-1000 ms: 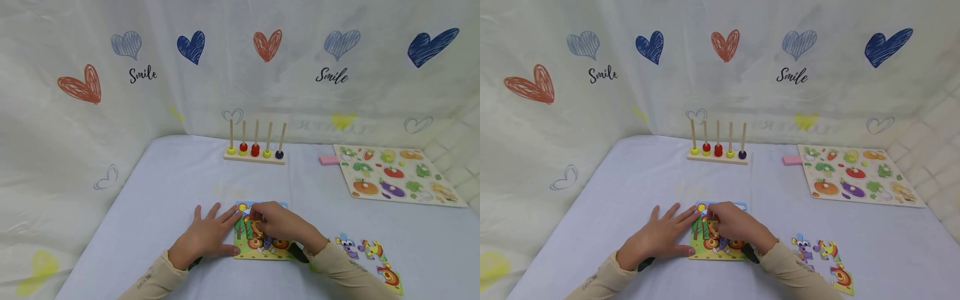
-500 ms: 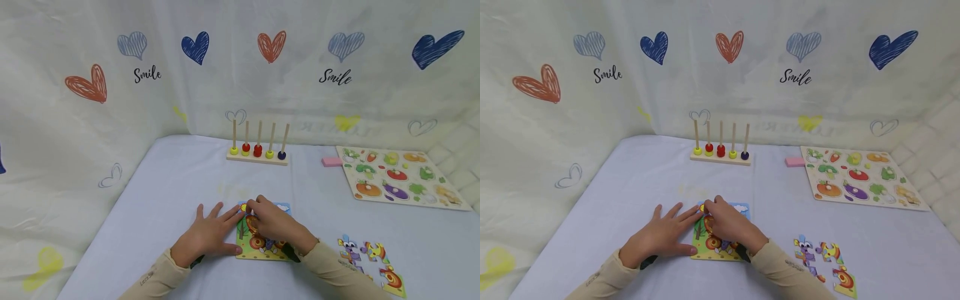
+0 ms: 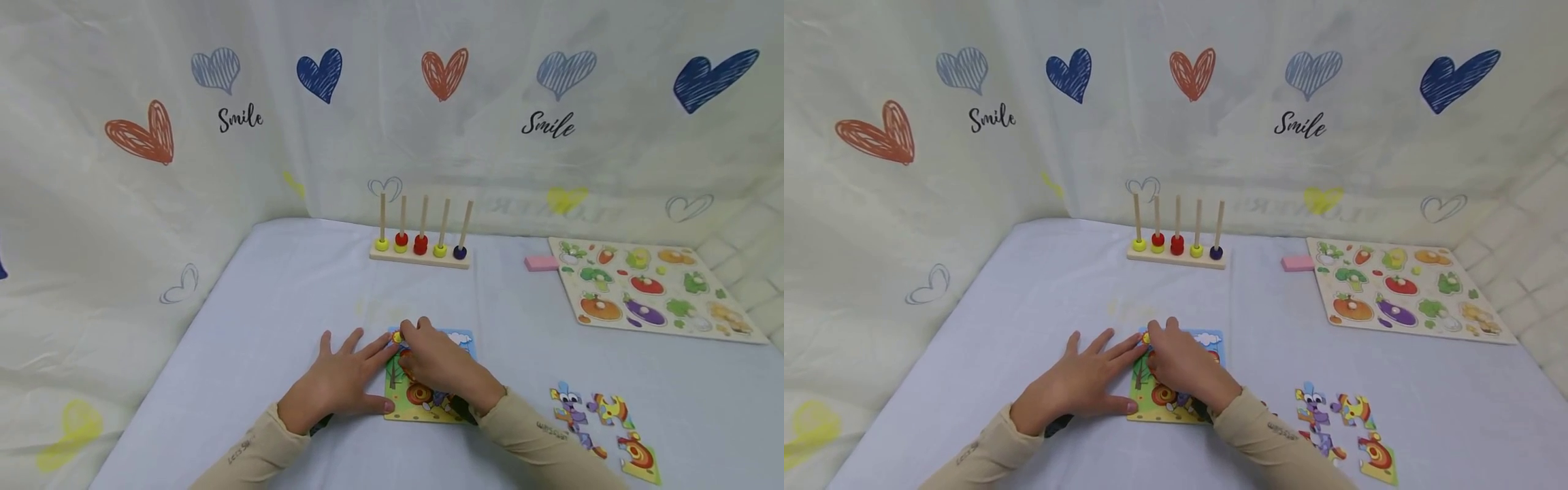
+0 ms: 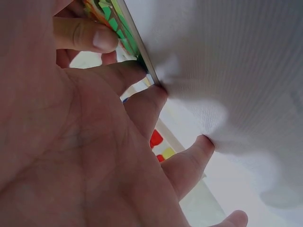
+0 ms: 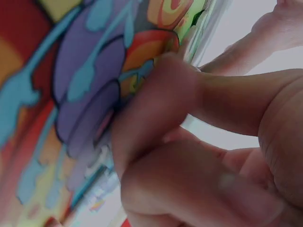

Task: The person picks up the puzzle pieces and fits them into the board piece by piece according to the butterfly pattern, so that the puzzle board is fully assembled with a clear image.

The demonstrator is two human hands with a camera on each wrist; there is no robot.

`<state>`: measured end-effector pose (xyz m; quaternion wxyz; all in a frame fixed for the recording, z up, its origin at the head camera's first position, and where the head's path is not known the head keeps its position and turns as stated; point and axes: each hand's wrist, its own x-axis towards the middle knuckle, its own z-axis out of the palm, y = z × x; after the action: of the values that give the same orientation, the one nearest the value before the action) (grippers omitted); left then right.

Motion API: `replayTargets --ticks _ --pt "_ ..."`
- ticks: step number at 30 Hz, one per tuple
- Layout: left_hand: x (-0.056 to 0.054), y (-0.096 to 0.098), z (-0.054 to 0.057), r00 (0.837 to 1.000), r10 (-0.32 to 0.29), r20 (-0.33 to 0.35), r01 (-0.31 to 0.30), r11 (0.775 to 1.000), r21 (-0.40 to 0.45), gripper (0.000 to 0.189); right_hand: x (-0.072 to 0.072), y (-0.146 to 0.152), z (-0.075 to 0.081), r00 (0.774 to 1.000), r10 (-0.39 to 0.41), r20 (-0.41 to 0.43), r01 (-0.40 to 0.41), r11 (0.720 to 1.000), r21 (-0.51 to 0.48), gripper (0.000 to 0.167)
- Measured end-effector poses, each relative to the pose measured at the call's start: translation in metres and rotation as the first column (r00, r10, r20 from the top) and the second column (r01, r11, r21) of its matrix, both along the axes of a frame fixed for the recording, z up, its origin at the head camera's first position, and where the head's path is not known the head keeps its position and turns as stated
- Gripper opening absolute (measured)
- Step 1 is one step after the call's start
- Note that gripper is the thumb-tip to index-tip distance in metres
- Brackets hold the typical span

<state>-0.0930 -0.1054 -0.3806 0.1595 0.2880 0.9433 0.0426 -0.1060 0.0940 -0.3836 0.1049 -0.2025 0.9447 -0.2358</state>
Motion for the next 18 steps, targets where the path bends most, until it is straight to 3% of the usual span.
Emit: replayTargets --ticks 8,18 --pt "0.000 0.002 0.001 1.000 0.002 0.007 -0.002 1.000 -0.005 0.094 0.003 0.011 -0.001 0.997 -0.046 0.060 0.051 0.996 -0.076 0.019" --pt "-0.001 0.001 0.000 1.000 0.013 0.015 -0.013 1.000 -0.014 0.094 0.007 0.015 -0.003 0.986 -0.130 0.101 0.132 0.991 -0.011 0.031"
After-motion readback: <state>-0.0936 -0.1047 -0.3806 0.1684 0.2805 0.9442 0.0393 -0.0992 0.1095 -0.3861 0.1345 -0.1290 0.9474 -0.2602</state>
